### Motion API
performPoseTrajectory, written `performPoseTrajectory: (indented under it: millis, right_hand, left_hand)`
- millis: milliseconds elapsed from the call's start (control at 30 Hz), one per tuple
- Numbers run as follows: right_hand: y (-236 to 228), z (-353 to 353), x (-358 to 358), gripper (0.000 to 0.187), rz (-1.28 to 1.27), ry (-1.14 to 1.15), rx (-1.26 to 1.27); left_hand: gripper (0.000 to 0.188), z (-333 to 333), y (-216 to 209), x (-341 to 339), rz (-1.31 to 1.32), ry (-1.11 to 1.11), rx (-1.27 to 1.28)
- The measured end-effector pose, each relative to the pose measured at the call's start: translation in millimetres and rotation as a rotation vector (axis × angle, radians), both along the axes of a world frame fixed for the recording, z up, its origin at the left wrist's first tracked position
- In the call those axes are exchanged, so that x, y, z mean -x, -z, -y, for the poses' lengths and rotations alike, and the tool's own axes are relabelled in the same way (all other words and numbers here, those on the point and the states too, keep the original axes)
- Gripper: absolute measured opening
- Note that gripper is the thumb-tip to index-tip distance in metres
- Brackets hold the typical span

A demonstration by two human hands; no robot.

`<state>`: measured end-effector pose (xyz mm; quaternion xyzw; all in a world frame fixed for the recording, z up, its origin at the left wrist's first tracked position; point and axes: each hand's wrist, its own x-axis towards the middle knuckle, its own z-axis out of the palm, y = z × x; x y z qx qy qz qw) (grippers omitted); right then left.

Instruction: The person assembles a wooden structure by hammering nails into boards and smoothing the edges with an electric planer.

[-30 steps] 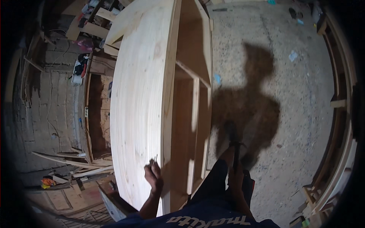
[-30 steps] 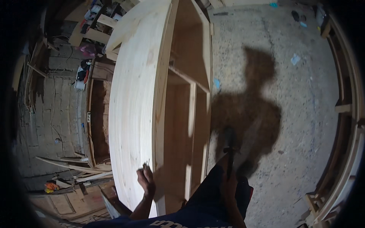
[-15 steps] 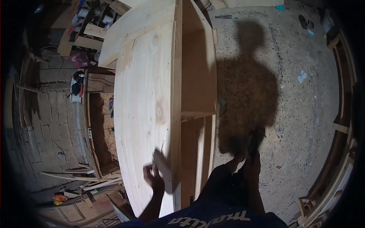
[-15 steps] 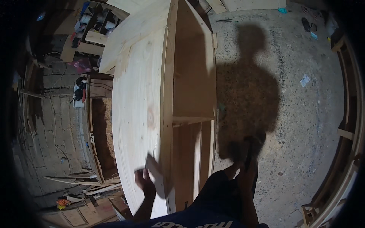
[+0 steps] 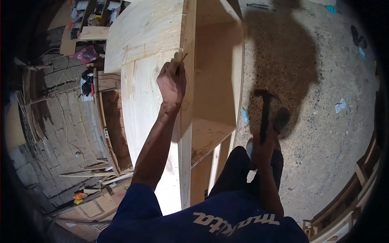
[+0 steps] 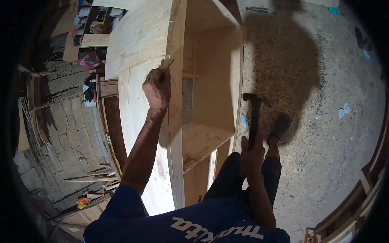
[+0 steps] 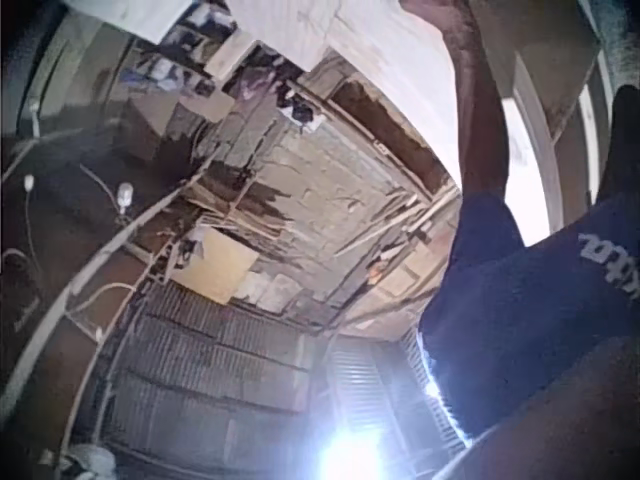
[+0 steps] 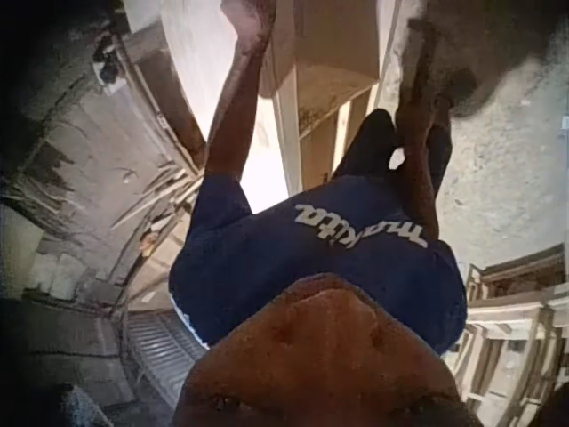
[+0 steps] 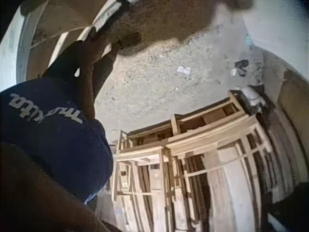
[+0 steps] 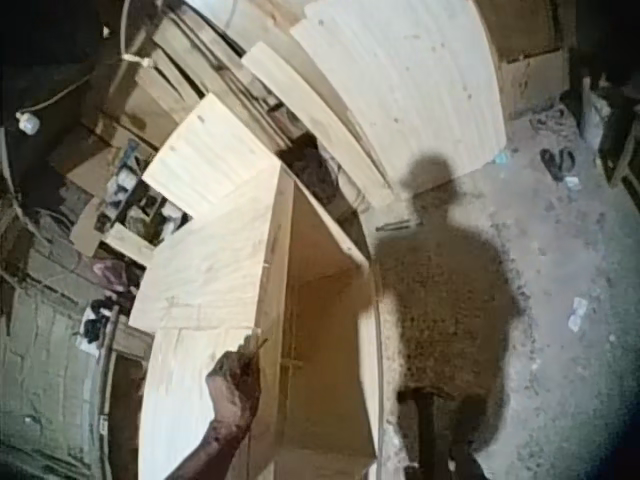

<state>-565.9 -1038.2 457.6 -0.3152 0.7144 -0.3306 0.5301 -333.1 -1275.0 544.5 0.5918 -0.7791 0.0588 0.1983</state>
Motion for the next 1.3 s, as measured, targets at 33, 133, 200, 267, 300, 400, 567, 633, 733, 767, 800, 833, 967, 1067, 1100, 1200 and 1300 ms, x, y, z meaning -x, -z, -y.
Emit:
performPoseTrajectory:
  millis: [33,133,200,267,300,400,567,633,733,767,800,833,967,1067,1100,1200,1300]
  right_hand:
    - [1.3,11.1,-4.5,0.061,0.050,-0.008,-0.044]
    - [6.8,37.1,-25.6,0.062,0.012,0.001,0.066]
    - [10.8,56.3,-37.9,0.065,-0.093,-0.026,0.249]
    - [-1.5,76.8,-45.6,0.067,0.053,-0.012,0.186]
    - [-7.8,86.7,-47.4,0.066,0.139,0.028,0.145]
    - [-15.4,118.1,-56.3,0.062,0.328,0.161,0.129]
    - [-59.6,146.5,-73.9,0.055,0.565,0.515,0.249]
    - [-68.0,149.1,-92.7,0.057,0.756,0.750,0.283]
    - [4.8,101.3,-166.0,0.051,0.457,0.282,-0.038]
    - [-11.3,117.0,-156.5,0.051,0.466,0.274,-0.038]
    - [-27.0,130.7,-140.5,0.048,0.487,0.220,0.041]
    - [-50.6,145.6,-121.5,0.047,0.505,0.172,0.119]
    - [-72.5,149.4,-67.4,0.049,0.744,0.862,0.155]
    - [-59.0,145.8,-64.4,0.055,0.803,1.015,0.473]
    - [-37.5,133.6,-90.3,0.055,0.784,1.019,0.481]
    - [-5.8,114.7,-159.0,0.041,-0.184,-0.052,0.490]
    - [-51.0,137.8,-117.3,0.053,0.743,0.246,-0.087]
  left_hand:
    - [0.004,4.2,2.5,0.5,0.058,-0.008,0.006]
    - [0.006,3.1,10.3,2.4,0.021,-0.029,-0.005]
    - [0.008,6.9,12.8,2.0,0.012,0.002,0.010]
    - [0.007,5.2,7.9,4.4,-0.102,-0.035,-0.050]
    - [0.007,6.2,7.3,4.5,-0.066,-0.039,-0.052]
    - [0.007,5.5,10.5,-4.8,0.005,-0.030,-0.073]
    - [0.009,4.4,6.8,-5.1,0.003,-0.024,-0.084]
    - [0.010,4.5,7.4,-8.0,-0.003,-0.015,-0.084]
    - [0.010,8.6,14.6,9.2,-0.038,-0.008,-0.112]
    - [0.011,7.8,12.5,1.7,-0.022,-0.001,-0.098]
    - [0.011,7.1,11.3,-4.9,-0.007,0.007,-0.086]
    - [0.011,6.8,7.0,-7.8,-0.002,0.006,-0.088]
    - [0.010,6.1,3.9,-7.1,-0.003,-0.022,-0.094]
    - [0.009,8.4,8.7,-4.0,0.000,-0.004,-0.090]
    - [0.008,9.6,14.1,0.8,0.011,0.019,-0.089]
    - [0.006,6.5,11.8,-2.3,0.042,-0.004,-0.112]
    - [0.005,3.6,8.3,-11.4,0.034,-0.025,-0.084]
